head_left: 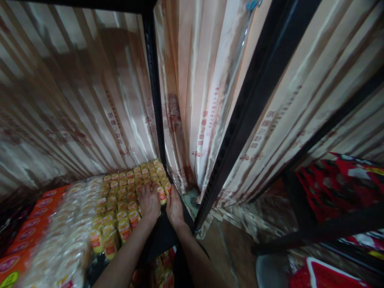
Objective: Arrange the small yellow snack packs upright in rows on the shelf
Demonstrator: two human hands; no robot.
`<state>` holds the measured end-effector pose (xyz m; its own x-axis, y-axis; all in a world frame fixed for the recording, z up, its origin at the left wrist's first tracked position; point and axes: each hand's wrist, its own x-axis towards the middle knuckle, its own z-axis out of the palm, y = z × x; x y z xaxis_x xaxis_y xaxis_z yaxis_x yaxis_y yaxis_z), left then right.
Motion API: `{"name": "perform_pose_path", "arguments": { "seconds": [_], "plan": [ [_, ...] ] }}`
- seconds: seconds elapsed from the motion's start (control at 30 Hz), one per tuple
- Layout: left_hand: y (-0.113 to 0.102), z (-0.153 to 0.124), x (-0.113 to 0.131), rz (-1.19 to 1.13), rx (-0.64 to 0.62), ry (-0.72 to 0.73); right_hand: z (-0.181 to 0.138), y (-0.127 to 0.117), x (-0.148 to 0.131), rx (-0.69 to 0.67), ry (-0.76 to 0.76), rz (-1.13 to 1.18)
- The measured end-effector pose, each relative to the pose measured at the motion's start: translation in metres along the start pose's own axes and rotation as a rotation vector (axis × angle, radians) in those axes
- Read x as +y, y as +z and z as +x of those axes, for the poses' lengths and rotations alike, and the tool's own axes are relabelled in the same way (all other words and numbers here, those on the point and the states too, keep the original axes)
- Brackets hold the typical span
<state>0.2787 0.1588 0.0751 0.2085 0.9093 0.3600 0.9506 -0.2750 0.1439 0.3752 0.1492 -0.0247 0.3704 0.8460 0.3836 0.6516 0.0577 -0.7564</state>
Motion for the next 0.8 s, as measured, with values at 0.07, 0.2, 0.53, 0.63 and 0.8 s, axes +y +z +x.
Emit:
{"name": "perform_pose_path", "arguments": {
  "seconds": [0.07, 0.2, 0.53, 0.63, 0.8],
  "plan": [
    [0.002, -0.002, -0.003, -0.004, -0.005, 0.01, -0.001, -0.002, 0.001, 0.009, -0.008, 0.004],
    [0.003, -0.004, -0.008, -0.047, 0.001, 0.043, -0.001, -0.007, 0.001, -0.003, -0.026, 0.035],
    [-0.027, -0.094, -0.016, -0.55, 0.183, 0.308, -0.058, -0.049, -0.054, 0.108, -0.05, 0.179],
    [-0.024, -0.169, -0.031, -0.676, 0.083, 0.271, -0.114, -0.058, -0.073, 0.004, 0.005, 0.316],
    [0.004, -0.251, -0.07, -0.594, -0.306, -0.126, -0.19, -0.023, -0.062, -0.308, 0.19, 0.178]
  ]
}}
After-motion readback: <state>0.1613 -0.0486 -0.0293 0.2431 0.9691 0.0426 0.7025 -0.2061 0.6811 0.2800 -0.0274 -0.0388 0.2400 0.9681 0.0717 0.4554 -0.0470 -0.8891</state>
